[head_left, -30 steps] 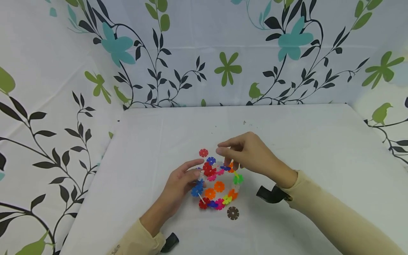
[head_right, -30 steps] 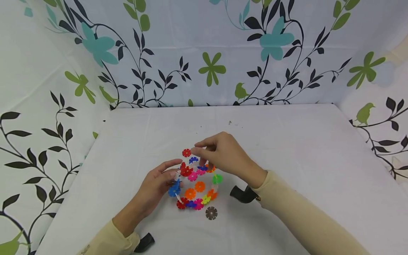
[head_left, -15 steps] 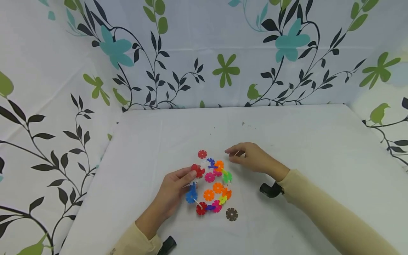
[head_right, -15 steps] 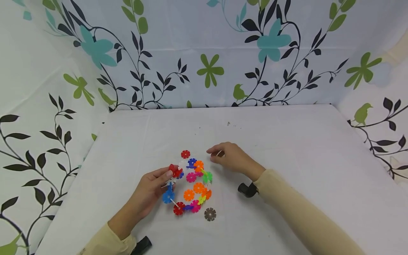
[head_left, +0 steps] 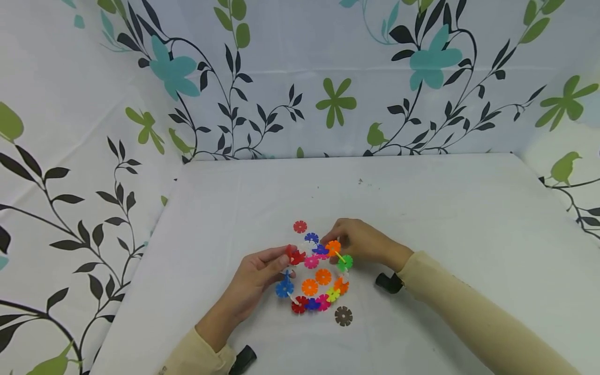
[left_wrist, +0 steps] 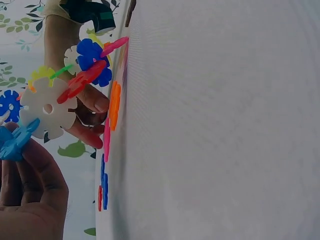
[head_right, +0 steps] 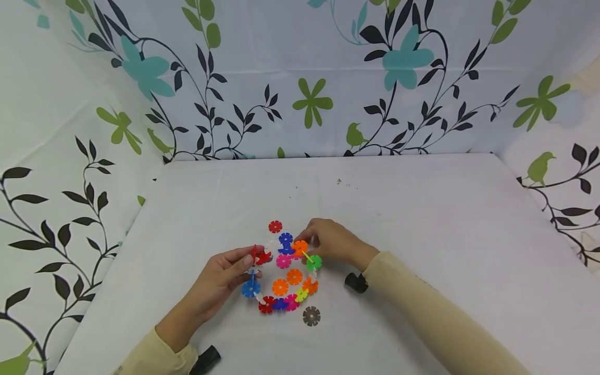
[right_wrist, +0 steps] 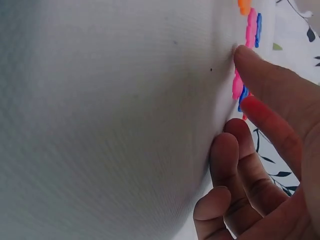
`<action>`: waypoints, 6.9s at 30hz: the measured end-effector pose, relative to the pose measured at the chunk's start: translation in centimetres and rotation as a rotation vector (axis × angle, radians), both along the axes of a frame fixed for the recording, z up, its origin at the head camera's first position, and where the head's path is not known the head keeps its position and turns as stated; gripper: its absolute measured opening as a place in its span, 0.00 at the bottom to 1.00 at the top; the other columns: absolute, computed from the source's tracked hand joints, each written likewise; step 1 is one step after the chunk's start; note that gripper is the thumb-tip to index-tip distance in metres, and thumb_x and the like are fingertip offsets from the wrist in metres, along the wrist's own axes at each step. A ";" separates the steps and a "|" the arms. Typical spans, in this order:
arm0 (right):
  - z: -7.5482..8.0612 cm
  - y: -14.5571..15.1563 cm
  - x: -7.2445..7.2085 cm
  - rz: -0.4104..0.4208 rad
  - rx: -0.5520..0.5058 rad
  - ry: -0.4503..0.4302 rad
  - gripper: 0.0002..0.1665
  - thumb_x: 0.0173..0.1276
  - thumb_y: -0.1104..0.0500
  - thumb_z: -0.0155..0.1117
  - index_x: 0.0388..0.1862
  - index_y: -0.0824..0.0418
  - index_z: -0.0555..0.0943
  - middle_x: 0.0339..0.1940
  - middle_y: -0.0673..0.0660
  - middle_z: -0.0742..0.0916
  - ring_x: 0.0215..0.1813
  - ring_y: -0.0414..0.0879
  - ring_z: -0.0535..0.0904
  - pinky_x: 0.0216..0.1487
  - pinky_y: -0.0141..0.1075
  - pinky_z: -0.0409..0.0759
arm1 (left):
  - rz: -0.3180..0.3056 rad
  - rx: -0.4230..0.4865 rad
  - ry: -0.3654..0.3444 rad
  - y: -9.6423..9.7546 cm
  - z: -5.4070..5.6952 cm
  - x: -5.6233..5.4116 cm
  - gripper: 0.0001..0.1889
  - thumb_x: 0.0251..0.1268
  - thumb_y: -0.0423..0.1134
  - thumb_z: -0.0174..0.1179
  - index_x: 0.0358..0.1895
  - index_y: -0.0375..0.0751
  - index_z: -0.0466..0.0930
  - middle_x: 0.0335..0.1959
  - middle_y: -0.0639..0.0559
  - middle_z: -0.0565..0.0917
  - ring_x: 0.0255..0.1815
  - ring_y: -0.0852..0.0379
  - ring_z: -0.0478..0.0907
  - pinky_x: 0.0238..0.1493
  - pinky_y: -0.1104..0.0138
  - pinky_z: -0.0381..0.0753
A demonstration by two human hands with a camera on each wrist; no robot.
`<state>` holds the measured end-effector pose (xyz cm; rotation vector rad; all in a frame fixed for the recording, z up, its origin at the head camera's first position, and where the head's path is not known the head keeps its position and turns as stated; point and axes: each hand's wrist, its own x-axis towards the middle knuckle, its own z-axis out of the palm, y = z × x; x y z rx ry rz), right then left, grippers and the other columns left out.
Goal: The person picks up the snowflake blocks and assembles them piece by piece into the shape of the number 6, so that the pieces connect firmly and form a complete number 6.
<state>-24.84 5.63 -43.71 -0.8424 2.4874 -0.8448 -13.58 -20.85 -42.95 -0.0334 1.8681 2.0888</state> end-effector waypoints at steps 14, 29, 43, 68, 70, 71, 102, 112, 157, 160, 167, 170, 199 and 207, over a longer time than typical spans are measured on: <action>0.3 -0.8 0.6 -0.045 0.081 0.062 0.18 0.57 0.61 0.80 0.44 0.43 0.90 0.39 0.44 0.81 0.40 0.43 0.76 0.39 0.33 0.80 | -0.027 0.016 -0.001 0.2 0.3 0.0 0.24 0.75 0.47 0.59 0.67 0.36 0.77 0.68 0.41 0.77 0.61 0.49 0.77 0.62 0.60 0.77; 0.3 -0.8 0.3 -0.026 0.016 0.003 0.21 0.56 0.65 0.79 0.49 0.49 0.89 0.42 0.46 0.83 0.46 0.44 0.79 0.44 0.35 0.82 | -0.018 0.033 -0.012 0.2 0.0 0.0 0.25 0.73 0.43 0.62 0.66 0.31 0.75 0.55 0.45 0.86 0.49 0.52 0.86 0.63 0.59 0.76; 1.4 0.0 0.1 -0.034 -0.043 -0.012 0.10 0.60 0.61 0.78 0.35 0.48 0.85 0.33 0.43 0.85 0.39 0.44 0.80 0.41 0.36 0.83 | -0.007 0.015 -0.026 0.6 0.2 -0.1 0.25 0.72 0.44 0.64 0.65 0.33 0.78 0.55 0.44 0.86 0.49 0.52 0.86 0.59 0.61 0.79; 7.5 -0.8 2.0 -0.019 -0.534 -0.149 0.10 0.69 0.61 0.70 0.48 0.60 0.88 0.42 0.53 0.89 0.43 0.50 0.87 0.49 0.45 0.85 | -0.025 0.021 -0.017 1.3 0.9 -0.3 0.25 0.73 0.45 0.63 0.66 0.33 0.77 0.53 0.45 0.87 0.48 0.47 0.86 0.61 0.53 0.76; 7.5 -0.9 2.0 -0.015 -0.533 -0.146 0.09 0.69 0.61 0.70 0.47 0.59 0.88 0.42 0.52 0.89 0.44 0.52 0.87 0.49 0.43 0.85 | -0.027 0.032 -0.015 1.3 0.8 -0.3 0.25 0.73 0.44 0.63 0.65 0.32 0.77 0.52 0.45 0.87 0.48 0.48 0.86 0.60 0.54 0.77; 7.4 -1.0 2.0 -0.011 -0.535 -0.146 0.09 0.69 0.62 0.70 0.47 0.59 0.88 0.42 0.52 0.89 0.45 0.53 0.86 0.49 0.43 0.85 | -0.027 0.040 -0.015 1.3 0.8 -0.3 0.24 0.73 0.43 0.63 0.65 0.32 0.78 0.52 0.45 0.87 0.48 0.48 0.86 0.60 0.54 0.77; 8.1 -2.2 3.1 0.064 -0.362 0.162 0.10 0.68 0.61 0.72 0.47 0.53 0.89 0.39 0.38 0.87 0.42 0.38 0.81 0.45 0.44 0.80 | -0.088 0.009 0.096 1.1 0.6 -0.3 0.24 0.67 0.37 0.68 0.63 0.30 0.79 0.51 0.39 0.87 0.50 0.49 0.86 0.54 0.62 0.82; 8.3 -2.5 3.6 0.077 -0.311 0.257 0.10 0.67 0.59 0.73 0.47 0.52 0.89 0.39 0.37 0.88 0.43 0.34 0.81 0.48 0.48 0.81 | -0.082 -0.023 0.161 1.0 0.3 -0.4 0.22 0.70 0.39 0.66 0.63 0.33 0.80 0.47 0.29 0.85 0.42 0.48 0.88 0.56 0.62 0.81; 2.5 0.7 -0.3 -0.203 -0.257 0.109 0.22 0.75 0.56 0.64 0.66 0.58 0.80 0.50 0.50 0.88 0.51 0.45 0.82 0.53 0.45 0.81 | -0.057 -0.219 0.158 0.1 1.1 -0.5 0.23 0.72 0.45 0.64 0.62 0.33 0.76 0.48 0.42 0.87 0.42 0.44 0.88 0.49 0.62 0.83; 1.4 0.6 -0.8 -0.214 -0.213 0.071 0.23 0.74 0.56 0.66 0.66 0.57 0.80 0.50 0.50 0.87 0.53 0.47 0.81 0.53 0.44 0.82 | -0.058 -0.212 0.174 0.0 1.3 -0.5 0.22 0.74 0.44 0.61 0.63 0.32 0.75 0.47 0.40 0.88 0.41 0.45 0.88 0.53 0.59 0.82; 0.1 -0.4 -1.1 -0.145 -0.123 0.007 0.22 0.71 0.55 0.69 0.62 0.55 0.83 0.52 0.48 0.86 0.53 0.46 0.80 0.53 0.40 0.82 | -0.070 -0.201 0.180 -0.2 1.6 -0.5 0.19 0.76 0.42 0.57 0.60 0.31 0.76 0.46 0.36 0.87 0.43 0.47 0.88 0.59 0.55 0.78; 0.0 -1.2 -1.2 -0.108 -0.084 0.032 0.22 0.69 0.55 0.71 0.61 0.55 0.84 0.49 0.47 0.85 0.51 0.44 0.80 0.54 0.40 0.80 | -0.066 -0.186 0.193 -0.3 1.6 -0.5 0.18 0.77 0.41 0.55 0.57 0.29 0.77 0.43 0.32 0.86 0.43 0.46 0.87 0.56 0.57 0.79; 0.5 -4.5 -0.3 -0.149 0.125 0.104 0.13 0.58 0.54 0.81 0.42 0.50 0.88 0.40 0.46 0.83 0.47 0.44 0.78 0.53 0.39 0.81 | 0.003 -0.061 -0.015 0.6 1.3 0.3 0.19 0.81 0.47 0.44 0.64 0.40 0.65 0.30 0.41 0.78 0.28 0.52 0.75 0.40 0.68 0.80; 0.8 -4.6 -0.4 -0.128 0.125 0.082 0.18 0.59 0.57 0.79 0.49 0.51 0.89 0.41 0.47 0.83 0.47 0.44 0.78 0.52 0.39 0.80 | -0.017 -0.069 -0.026 0.7 1.5 0.3 0.18 0.81 0.47 0.45 0.63 0.40 0.64 0.28 0.44 0.76 0.27 0.53 0.74 0.38 0.68 0.79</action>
